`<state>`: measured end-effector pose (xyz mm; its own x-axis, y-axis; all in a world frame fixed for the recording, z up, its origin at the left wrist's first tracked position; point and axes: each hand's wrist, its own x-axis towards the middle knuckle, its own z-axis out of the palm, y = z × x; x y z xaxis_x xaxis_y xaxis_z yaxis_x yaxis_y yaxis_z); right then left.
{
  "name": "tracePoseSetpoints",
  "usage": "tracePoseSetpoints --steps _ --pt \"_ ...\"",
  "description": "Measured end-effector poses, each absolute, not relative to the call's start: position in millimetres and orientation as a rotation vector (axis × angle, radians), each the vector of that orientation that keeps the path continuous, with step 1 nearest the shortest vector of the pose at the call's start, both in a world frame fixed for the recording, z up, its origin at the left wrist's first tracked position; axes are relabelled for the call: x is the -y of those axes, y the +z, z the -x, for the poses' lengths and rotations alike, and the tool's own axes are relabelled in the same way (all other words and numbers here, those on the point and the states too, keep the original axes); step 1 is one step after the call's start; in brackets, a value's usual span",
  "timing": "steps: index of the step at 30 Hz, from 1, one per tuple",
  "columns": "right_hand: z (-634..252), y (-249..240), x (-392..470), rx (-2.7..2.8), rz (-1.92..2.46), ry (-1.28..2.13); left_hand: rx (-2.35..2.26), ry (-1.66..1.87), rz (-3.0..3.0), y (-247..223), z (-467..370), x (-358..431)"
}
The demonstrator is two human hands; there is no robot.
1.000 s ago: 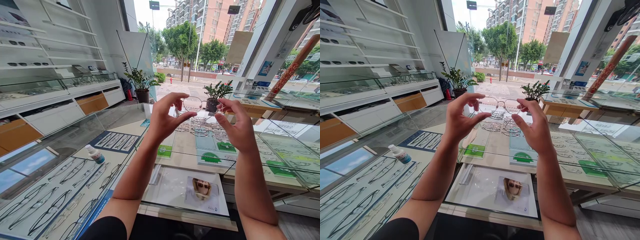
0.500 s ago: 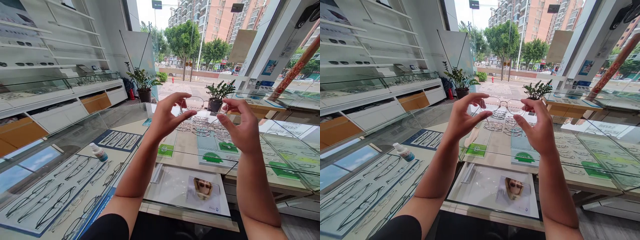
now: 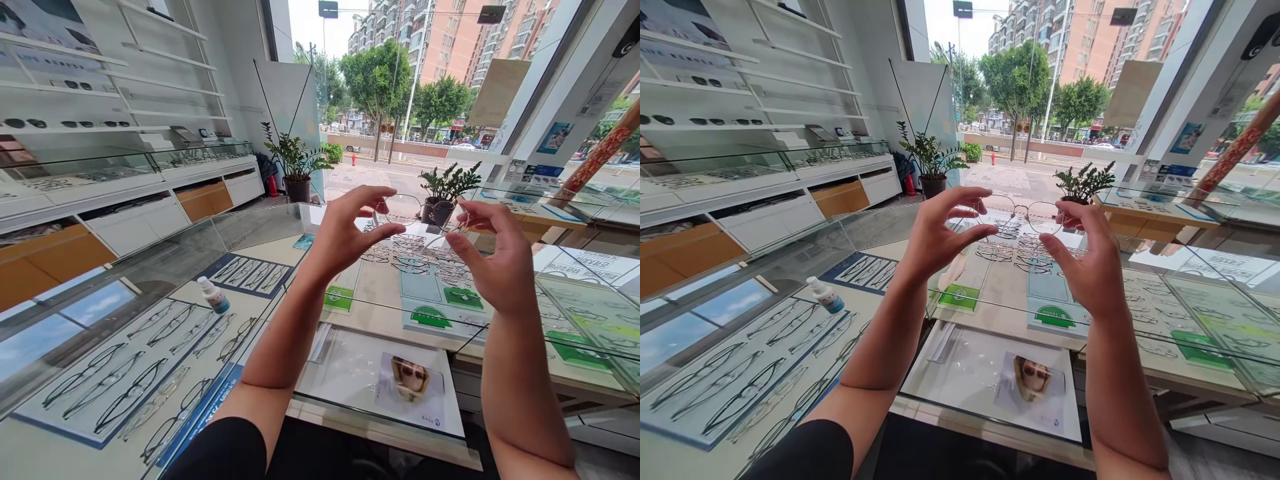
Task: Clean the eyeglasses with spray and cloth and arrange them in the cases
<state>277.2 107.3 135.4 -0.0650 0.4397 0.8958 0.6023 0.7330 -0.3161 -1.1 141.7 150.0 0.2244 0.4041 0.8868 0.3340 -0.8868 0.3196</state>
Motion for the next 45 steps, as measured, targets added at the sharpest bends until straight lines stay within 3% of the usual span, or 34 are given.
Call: tracePoseSetpoints --steps 45 --pt "-267.9 132.8 -102.9 1.681 0.832 -0.199 -0.668 1.733 -2.361 149.0 5.8 -148.1"
